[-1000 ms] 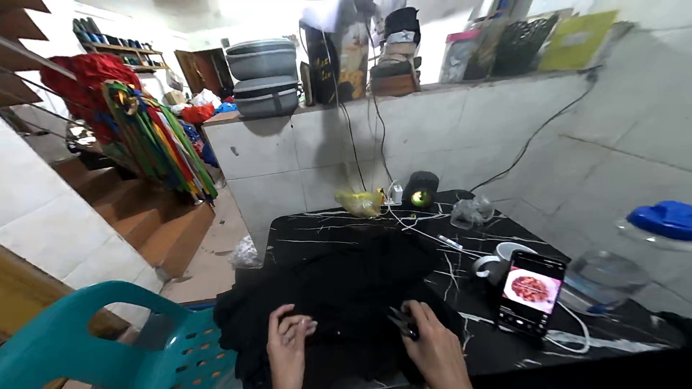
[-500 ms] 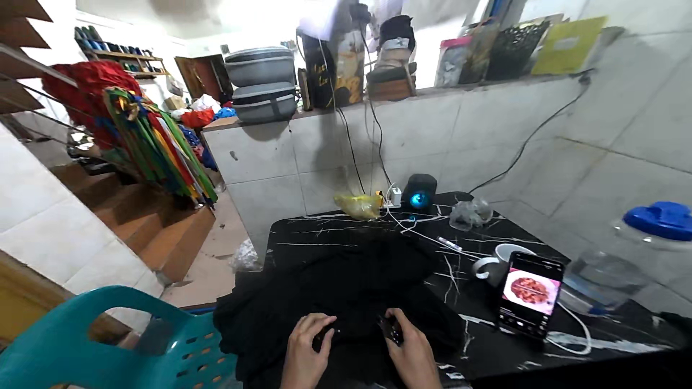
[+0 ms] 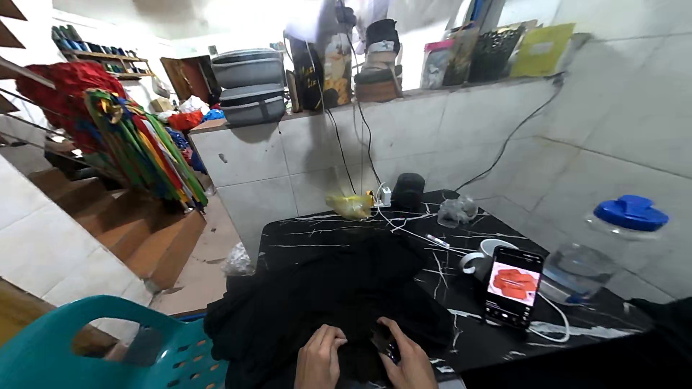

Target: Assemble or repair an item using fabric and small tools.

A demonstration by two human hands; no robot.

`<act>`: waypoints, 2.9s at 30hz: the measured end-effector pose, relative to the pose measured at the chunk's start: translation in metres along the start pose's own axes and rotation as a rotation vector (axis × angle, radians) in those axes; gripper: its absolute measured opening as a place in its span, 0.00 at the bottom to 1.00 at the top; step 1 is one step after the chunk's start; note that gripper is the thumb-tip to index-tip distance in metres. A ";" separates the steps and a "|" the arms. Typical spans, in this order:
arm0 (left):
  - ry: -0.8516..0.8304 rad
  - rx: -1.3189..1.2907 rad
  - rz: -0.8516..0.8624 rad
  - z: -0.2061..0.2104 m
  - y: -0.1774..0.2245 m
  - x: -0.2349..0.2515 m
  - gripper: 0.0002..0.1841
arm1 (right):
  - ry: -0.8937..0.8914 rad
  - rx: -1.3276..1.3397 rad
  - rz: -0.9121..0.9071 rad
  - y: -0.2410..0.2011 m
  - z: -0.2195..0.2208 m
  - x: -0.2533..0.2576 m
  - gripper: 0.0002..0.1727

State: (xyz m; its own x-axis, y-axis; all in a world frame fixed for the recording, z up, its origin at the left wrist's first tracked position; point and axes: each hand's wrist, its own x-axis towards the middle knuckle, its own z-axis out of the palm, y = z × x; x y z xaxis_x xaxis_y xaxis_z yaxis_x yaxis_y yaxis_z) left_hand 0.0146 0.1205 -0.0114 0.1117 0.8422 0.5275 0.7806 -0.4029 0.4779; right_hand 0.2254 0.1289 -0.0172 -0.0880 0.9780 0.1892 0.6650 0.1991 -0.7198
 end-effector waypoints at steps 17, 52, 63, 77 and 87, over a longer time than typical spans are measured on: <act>-0.057 -0.345 0.019 -0.012 -0.016 -0.017 0.08 | 0.013 -0.119 -0.210 -0.031 0.036 -0.009 0.22; -0.265 -0.181 0.048 -0.004 -0.012 -0.010 0.14 | 0.120 -0.134 -0.067 -0.001 0.007 0.009 0.23; -0.246 -0.080 0.019 0.009 -0.039 0.023 0.21 | -0.196 -0.433 0.337 -0.045 -0.018 0.010 0.32; -0.205 0.092 -0.076 0.017 -0.013 -0.005 0.34 | -0.040 1.087 0.355 0.034 -0.006 0.008 0.06; -0.215 -0.246 -0.007 0.037 0.030 -0.006 0.18 | -0.092 1.068 0.356 0.035 -0.004 0.007 0.06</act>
State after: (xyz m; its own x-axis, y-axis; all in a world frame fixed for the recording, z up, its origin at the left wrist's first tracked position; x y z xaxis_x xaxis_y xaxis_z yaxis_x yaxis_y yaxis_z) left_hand 0.0602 0.1162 -0.0262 0.2549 0.8910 0.3756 0.6126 -0.4494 0.6502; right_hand 0.2509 0.1425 -0.0378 -0.1035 0.9819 -0.1584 -0.3082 -0.1831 -0.9335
